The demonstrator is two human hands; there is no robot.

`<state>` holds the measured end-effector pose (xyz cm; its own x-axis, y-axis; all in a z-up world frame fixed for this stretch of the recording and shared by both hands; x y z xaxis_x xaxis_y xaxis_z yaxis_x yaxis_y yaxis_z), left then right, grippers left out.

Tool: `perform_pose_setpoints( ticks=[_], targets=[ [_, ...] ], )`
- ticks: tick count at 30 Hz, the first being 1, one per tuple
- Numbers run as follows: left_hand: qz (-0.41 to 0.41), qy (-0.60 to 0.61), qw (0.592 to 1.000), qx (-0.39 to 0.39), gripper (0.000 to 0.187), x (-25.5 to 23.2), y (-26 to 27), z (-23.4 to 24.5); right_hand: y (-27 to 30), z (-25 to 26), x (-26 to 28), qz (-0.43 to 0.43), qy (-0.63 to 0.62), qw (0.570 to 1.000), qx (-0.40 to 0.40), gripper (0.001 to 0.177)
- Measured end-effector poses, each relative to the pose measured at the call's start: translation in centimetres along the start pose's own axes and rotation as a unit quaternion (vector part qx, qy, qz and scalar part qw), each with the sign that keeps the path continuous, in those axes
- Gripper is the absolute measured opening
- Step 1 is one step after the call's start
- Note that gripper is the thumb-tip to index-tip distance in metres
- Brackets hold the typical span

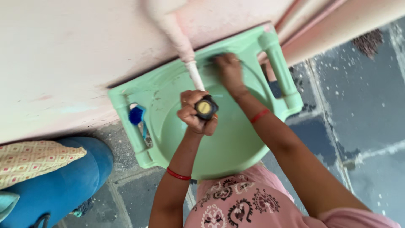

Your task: The person scrubs the inside of a light green wall-mounted sink using a small brush. They focus on the basin and the area around the drain, using repetitive scrubbing motions.

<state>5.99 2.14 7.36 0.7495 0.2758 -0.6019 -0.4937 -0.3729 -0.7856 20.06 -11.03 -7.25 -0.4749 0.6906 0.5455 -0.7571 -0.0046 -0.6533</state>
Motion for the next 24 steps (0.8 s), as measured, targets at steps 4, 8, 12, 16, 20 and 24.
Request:
perform_pose_setpoints(
  ticks=[4,8,12,16,20,24],
  targets=[
    [0.012,0.001,1.000,0.008,0.056,0.1,0.0,0.0,-0.1,0.0,1.1,-0.051,-0.014,0.996,-0.068,0.023],
    [0.001,-0.005,1.000,0.008,0.059,-0.1,-0.2,-0.1,-0.7,-2.3,5.7,0.049,-0.085,0.994,-0.043,0.027],
    [0.007,-0.003,1.000,0.001,0.058,0.0,-0.2,-0.1,-0.6,0.7,0.3,0.016,-0.043,0.995,-0.094,0.032],
    [-0.003,0.017,1.000,0.001,0.055,0.0,-0.3,-0.1,-0.6,0.6,-4.0,-0.149,0.026,0.985,-0.082,0.031],
    [0.002,0.003,1.000,0.003,0.055,0.0,-0.1,-0.2,-1.0,-1.5,6.5,0.008,-0.072,0.996,-0.054,0.028],
    [-0.012,-0.006,1.000,0.012,0.054,-0.4,-0.7,-0.4,-1.2,-0.2,5.2,-0.035,-0.056,0.995,-0.069,0.031]
  ],
)
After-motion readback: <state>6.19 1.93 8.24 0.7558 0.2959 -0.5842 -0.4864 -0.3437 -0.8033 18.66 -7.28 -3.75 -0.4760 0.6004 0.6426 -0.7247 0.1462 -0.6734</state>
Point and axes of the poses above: each hand's wrist, its own y-axis away from the middle knuckle, its own z-axis out of the back of the hand, x = y × z, the point moved 10 cm from there along -y, towards the middle knuckle, and after that the axes turned 15 degrees about -x, right-handed, at the moved point
